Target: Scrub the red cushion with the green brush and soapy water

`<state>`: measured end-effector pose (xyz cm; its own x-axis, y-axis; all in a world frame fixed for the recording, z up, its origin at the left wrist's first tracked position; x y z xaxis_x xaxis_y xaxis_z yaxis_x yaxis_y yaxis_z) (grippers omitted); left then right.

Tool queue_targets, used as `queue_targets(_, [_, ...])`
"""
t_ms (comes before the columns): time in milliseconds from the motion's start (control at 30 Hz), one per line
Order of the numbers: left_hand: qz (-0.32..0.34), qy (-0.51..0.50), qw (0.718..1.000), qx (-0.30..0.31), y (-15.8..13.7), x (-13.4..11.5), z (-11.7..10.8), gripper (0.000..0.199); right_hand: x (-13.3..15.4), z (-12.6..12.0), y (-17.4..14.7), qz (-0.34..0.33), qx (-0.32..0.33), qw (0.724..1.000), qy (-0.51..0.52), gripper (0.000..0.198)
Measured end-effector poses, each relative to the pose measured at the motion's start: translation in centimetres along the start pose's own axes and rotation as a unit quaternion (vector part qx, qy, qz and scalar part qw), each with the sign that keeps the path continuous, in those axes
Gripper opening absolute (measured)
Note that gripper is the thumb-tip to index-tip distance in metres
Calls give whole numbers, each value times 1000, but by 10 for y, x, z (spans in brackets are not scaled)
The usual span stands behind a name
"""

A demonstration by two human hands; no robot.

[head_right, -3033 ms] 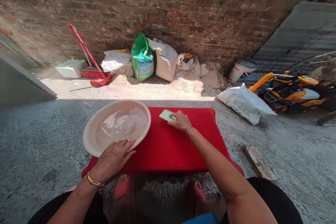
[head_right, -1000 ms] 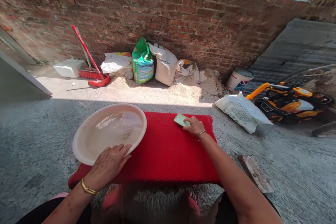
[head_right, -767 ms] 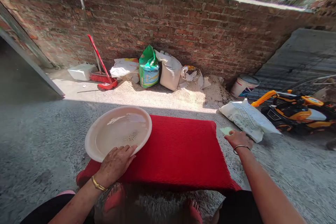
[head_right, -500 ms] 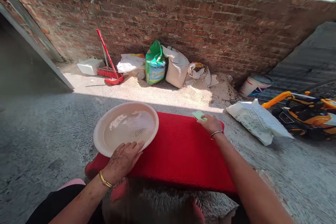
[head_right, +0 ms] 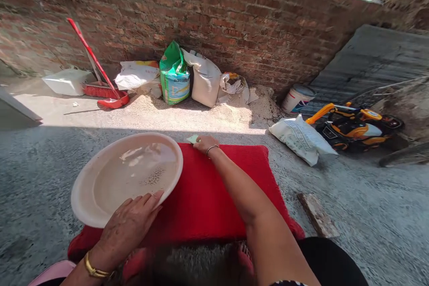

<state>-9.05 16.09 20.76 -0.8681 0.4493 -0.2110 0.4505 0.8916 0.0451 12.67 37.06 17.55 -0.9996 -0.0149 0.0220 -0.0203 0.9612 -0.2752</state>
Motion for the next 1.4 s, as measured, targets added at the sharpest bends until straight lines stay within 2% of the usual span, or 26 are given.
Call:
queue_targets(133, [6, 17, 1000, 0, 1, 1, 0, 33, -123, 3, -24, 122, -4, 993, -3, 40])
queue_targets(267, [6, 28, 1000, 5, 3, 2, 0, 32, -246, 10, -69, 236, 1, 971, 41, 36])
queue_targets(367, [9, 35, 999, 7, 5, 5, 1, 33, -313, 15, -114, 333, -5, 942, 33, 36])
queue_targets(433, [15, 36, 999, 8, 6, 6, 2, 33, -337, 19, -142, 372, -21, 927, 44, 38])
queue_targets(500, [23, 40, 999, 5, 6, 7, 2, 34, -339, 25, -161, 348, -56, 932, 81, 41])
queue_targets(600, [26, 60, 998, -7, 6, 7, 0, 37, -319, 40, -178, 258, -100, 951, 138, 42])
queue_targets(667, [21, 69, 997, -17, 7, 6, -2, 39, -305, 55, -187, 200, -101, 961, 161, 42])
queue_targets(733, [14, 74, 997, -25, 7, 5, -4, 40, -304, 72, -199, 169, -93, 964, 180, 44])
queue_targets(800, [7, 81, 996, -32, 7, 4, -5, 41, -321, 88, -215, 198, -73, 962, 175, 44])
queue_targets(867, [-2, 87, 995, -38, 6, 4, -6, 40, -346, 99, -231, 255, -55, 953, 151, 42])
queue_targets(967, [-8, 87, 995, -42, 5, 6, -5, 40, -369, 102, -241, 305, -57, 937, 163, 38])
queue_targets(1033, [-9, 85, 996, -40, 5, 7, -5, 40, -363, 100, -236, 301, -70, 923, 227, 39])
queue_targets(1100, [-12, 85, 996, -37, 5, 8, -5, 40, -344, 99, -225, 288, -76, 903, 309, 44])
queue_targets(1233, [-22, 93, 995, -30, 6, 7, -7, 42, -298, 109, -210, 248, -37, 866, 432, 44])
queue_targets(1333, [-27, 105, 994, -22, 5, 5, -8, 43, -290, 125, -221, 254, 14, 859, 444, 36])
queue_targets(1400, [-31, 105, 994, -20, 6, 6, -8, 43, -300, 130, -233, 264, 12, 874, 407, 36])
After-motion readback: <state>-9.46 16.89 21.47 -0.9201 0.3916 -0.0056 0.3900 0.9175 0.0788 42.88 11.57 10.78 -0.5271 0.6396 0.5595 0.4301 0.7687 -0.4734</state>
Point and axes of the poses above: each hand's wrist, its own y-axis towards the middle knuckle, its own z-axis out of the palm, x = y × z, the point moved 7 cm from there along y, towards the middle knuckle, and after that the axes turned 14 degrees about -y, right-handed, at the moved point
